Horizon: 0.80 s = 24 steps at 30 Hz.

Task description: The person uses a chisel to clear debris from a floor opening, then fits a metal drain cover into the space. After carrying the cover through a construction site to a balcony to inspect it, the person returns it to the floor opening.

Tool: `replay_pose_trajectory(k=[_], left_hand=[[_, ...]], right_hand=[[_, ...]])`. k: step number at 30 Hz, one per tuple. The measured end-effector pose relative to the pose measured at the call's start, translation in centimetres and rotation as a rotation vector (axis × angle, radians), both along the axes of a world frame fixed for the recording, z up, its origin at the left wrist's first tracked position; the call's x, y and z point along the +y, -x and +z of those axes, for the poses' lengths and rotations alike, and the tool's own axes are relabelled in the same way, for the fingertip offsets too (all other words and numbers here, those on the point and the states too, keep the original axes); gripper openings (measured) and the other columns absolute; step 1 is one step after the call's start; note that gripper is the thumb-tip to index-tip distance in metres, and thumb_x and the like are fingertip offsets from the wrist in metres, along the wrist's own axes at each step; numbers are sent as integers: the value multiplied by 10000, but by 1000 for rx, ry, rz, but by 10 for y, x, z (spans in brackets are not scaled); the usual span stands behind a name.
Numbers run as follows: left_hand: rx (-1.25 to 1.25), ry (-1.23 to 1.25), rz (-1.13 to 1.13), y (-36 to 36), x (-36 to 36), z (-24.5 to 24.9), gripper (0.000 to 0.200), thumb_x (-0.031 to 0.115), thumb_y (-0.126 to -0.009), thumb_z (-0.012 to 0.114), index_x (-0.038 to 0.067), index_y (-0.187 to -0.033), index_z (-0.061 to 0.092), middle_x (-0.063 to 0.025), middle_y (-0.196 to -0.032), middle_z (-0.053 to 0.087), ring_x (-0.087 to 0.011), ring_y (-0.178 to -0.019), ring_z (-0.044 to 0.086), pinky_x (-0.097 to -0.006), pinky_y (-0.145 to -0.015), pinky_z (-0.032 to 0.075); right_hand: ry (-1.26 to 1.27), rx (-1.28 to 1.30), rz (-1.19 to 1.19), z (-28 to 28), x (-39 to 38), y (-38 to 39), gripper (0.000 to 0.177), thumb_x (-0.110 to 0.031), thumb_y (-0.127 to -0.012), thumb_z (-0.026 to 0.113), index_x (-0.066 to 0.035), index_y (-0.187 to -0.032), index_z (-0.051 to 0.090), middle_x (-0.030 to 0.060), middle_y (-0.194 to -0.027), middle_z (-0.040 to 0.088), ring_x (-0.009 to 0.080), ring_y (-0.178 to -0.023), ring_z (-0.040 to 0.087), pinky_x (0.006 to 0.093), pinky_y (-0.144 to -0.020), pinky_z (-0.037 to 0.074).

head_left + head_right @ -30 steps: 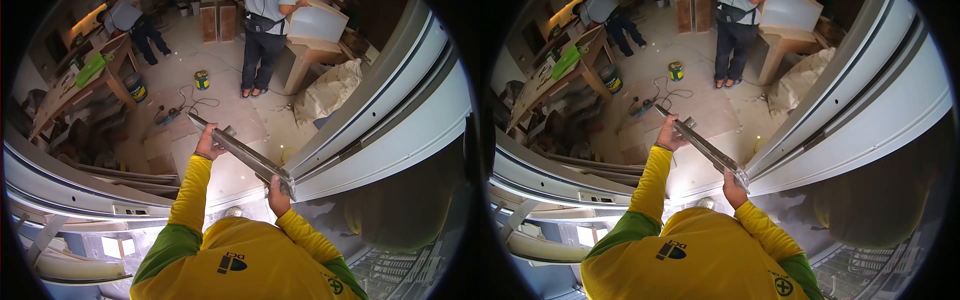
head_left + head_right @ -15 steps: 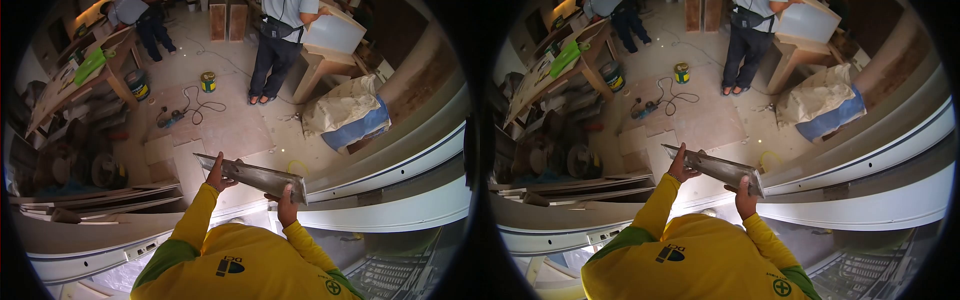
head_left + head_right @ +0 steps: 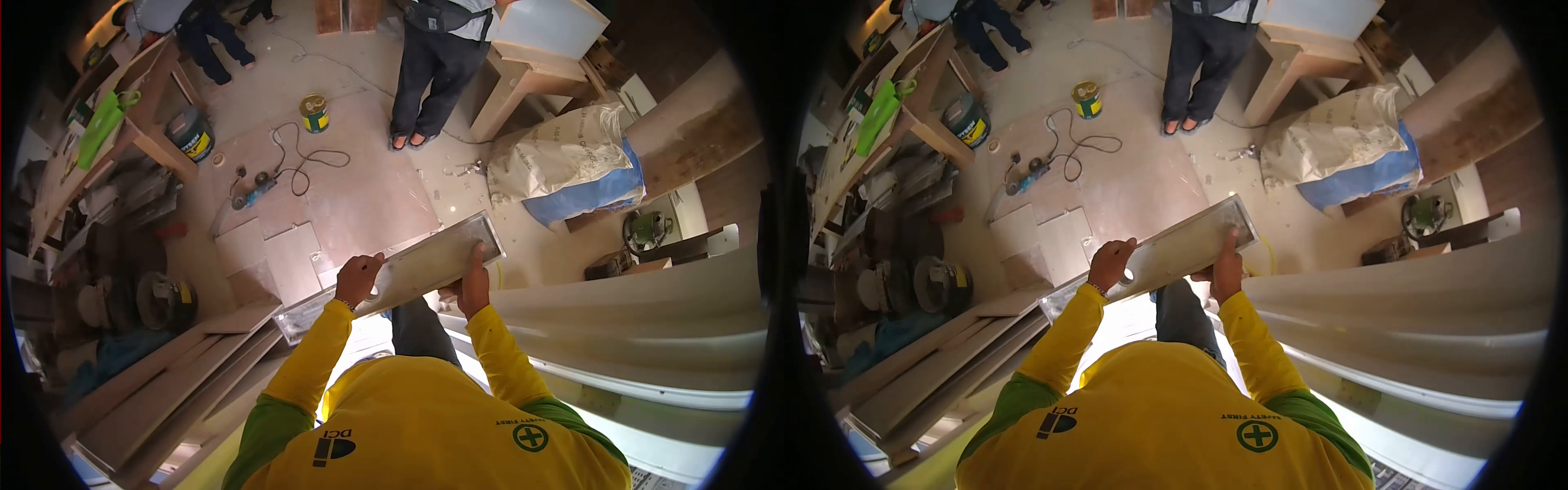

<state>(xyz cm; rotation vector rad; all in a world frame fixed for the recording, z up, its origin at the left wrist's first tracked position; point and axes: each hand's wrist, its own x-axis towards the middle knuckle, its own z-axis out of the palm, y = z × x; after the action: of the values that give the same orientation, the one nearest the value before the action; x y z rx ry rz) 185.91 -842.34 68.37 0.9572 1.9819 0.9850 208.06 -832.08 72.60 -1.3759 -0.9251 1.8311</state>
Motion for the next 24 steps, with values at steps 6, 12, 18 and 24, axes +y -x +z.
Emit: replay_pose_trajectory(k=[6, 12, 18, 24], left_hand=[[-98, 92, 169, 40, 80, 13, 506, 514, -818, 668, 11, -865, 707, -126, -884, 684, -232, -846, 640, -342, -791, 486], [-101, -29, 238, 96, 114, 45, 402, 402, -849, 693, 11, -942, 691, -116, -908, 679, -194, -862, 637, -303, -776, 497], [51, 90, 82, 198, 133, 54, 558, 529, -863, 616, -4, -1025, 662, -190, -980, 679, -302, -910, 656, -385, -841, 503], [135, 362, 131, 303, 197, -4, 622, 636, -881, 493, 31, -922, 634, -227, -840, 665, -413, -839, 637, -465, -761, 494]], right_hand=[[82, -85, 118, 11, 111, 52, 840, -741, -884, 319, 21, -1121, 581, 141, -829, 680, 246, -588, 682, 314, -421, 570], [39, -152, 313, 52, 196, 129, 919, -801, -826, 348, 36, -1149, 549, 159, -840, 665, 263, -576, 667, 322, -429, 563], [45, -72, 432, 49, 293, 236, 890, -779, -851, 329, 24, -1149, 571, 144, -844, 676, 243, -547, 655, 321, -423, 550], [146, -191, 643, 29, 412, 400, 878, -797, -828, 381, -21, -1202, 552, 154, -999, 650, 249, -738, 646, 372, -570, 544]])
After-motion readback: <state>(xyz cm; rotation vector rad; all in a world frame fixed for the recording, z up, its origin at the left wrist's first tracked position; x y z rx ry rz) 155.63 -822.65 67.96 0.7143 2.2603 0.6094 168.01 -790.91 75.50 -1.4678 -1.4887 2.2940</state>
